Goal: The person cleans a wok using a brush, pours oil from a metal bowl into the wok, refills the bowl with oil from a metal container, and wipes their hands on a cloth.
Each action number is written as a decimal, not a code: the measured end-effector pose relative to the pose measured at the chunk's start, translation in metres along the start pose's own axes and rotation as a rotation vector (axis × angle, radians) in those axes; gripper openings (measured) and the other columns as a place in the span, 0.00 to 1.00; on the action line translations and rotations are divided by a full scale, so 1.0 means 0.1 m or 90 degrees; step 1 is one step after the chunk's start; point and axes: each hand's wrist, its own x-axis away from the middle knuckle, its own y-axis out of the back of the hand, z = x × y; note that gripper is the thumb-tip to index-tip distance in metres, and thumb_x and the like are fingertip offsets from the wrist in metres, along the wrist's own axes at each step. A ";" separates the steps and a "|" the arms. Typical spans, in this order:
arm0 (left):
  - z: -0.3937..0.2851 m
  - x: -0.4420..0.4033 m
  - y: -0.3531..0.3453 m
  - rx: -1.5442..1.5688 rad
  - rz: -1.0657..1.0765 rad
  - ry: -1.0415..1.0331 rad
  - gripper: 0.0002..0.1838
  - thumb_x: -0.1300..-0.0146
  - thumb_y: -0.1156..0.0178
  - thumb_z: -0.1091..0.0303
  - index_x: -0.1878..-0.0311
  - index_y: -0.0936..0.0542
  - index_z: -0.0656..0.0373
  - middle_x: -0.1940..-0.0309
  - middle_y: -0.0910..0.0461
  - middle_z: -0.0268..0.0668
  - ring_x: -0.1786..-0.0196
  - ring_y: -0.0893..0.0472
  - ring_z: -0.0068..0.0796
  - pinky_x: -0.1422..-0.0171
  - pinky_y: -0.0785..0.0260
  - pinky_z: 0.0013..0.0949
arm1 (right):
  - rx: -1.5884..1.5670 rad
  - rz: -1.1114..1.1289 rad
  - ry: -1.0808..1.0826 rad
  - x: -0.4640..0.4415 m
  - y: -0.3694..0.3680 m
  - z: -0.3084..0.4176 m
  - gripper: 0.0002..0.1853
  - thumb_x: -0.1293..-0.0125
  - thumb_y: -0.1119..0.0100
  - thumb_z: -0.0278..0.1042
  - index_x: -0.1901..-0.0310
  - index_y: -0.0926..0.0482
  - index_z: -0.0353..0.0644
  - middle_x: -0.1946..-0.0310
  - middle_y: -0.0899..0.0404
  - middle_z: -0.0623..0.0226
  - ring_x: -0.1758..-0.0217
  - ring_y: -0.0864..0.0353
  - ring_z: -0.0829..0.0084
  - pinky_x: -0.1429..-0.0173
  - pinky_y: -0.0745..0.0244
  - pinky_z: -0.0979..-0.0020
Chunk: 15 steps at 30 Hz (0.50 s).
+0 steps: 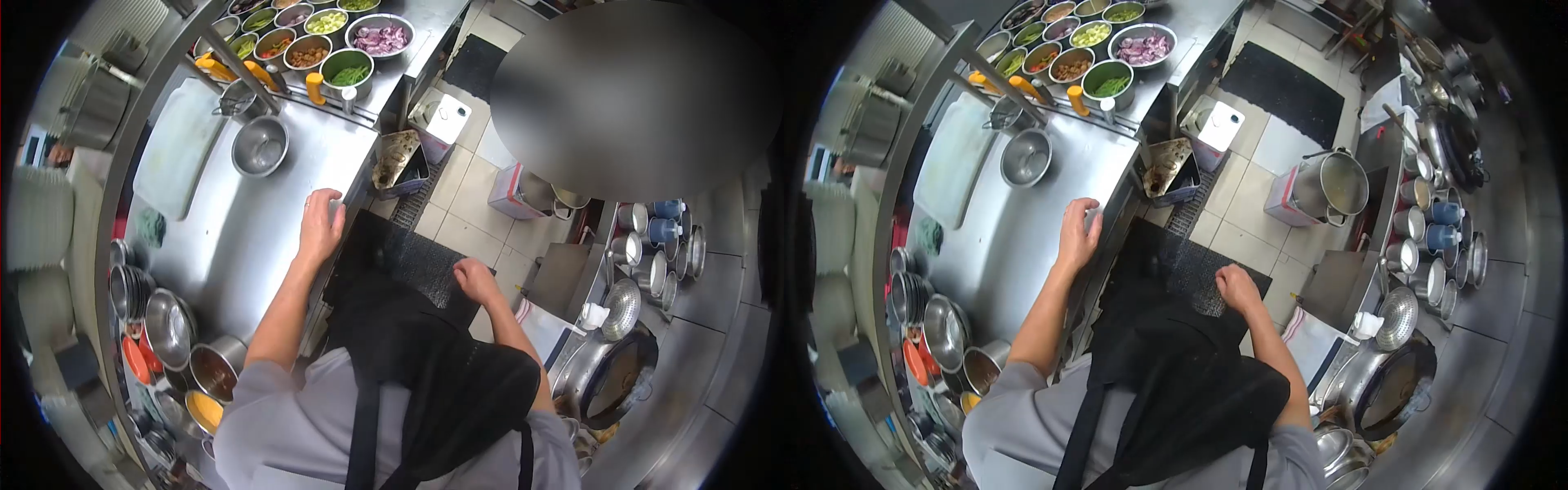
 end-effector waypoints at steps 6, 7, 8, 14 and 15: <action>0.04 -0.77 -0.35 -0.001 -0.052 -0.008 0.17 0.41 0.35 0.76 0.48 0.26 0.61 0.49 0.25 0.46 0.45 0.26 0.51 0.41 0.34 0.49 | -0.029 -0.029 -0.018 -1.51 0.23 -0.19 0.11 0.38 0.37 0.34 0.59 0.18 0.35 0.64 0.16 0.51 0.58 0.16 0.52 0.50 0.21 0.57; 0.06 -0.88 -0.45 -0.014 -0.064 0.013 0.18 0.41 0.35 0.76 0.48 0.26 0.61 0.48 0.26 0.47 0.44 0.27 0.52 0.41 0.35 0.49 | -0.081 -0.065 -0.039 -1.76 0.23 -0.29 0.12 0.38 0.36 0.35 0.59 0.18 0.35 0.66 0.15 0.53 0.61 0.15 0.55 0.53 0.21 0.58; 0.09 -0.98 -0.55 -0.028 -0.076 0.035 0.19 0.41 0.35 0.75 0.48 0.27 0.61 0.48 0.27 0.47 0.44 0.27 0.52 0.41 0.35 0.49 | -0.134 -0.100 -0.060 -1.98 0.24 -0.39 0.12 0.38 0.35 0.35 0.59 0.18 0.34 0.67 0.15 0.55 0.63 0.15 0.58 0.56 0.20 0.59; 0.38 -1.26 -1.05 -0.112 -0.155 0.173 0.18 0.42 0.33 0.70 0.52 0.28 0.64 0.54 0.27 0.50 0.48 0.28 0.52 0.41 0.38 0.50 | -0.435 -0.067 -0.365 -3.42 0.37 -1.08 0.16 0.36 0.32 0.35 0.50 0.22 0.39 0.67 0.21 0.70 0.67 0.22 0.78 0.65 0.24 0.72; 0.39 -1.31 -1.11 -0.131 -0.163 0.191 0.17 0.42 0.34 0.70 0.52 0.28 0.64 0.55 0.27 0.50 0.49 0.28 0.51 0.41 0.37 0.49 | -0.435 -0.061 -0.384 -3.72 0.37 -1.25 0.15 0.37 0.32 0.34 0.51 0.22 0.38 0.67 0.21 0.70 0.67 0.22 0.78 0.65 0.24 0.72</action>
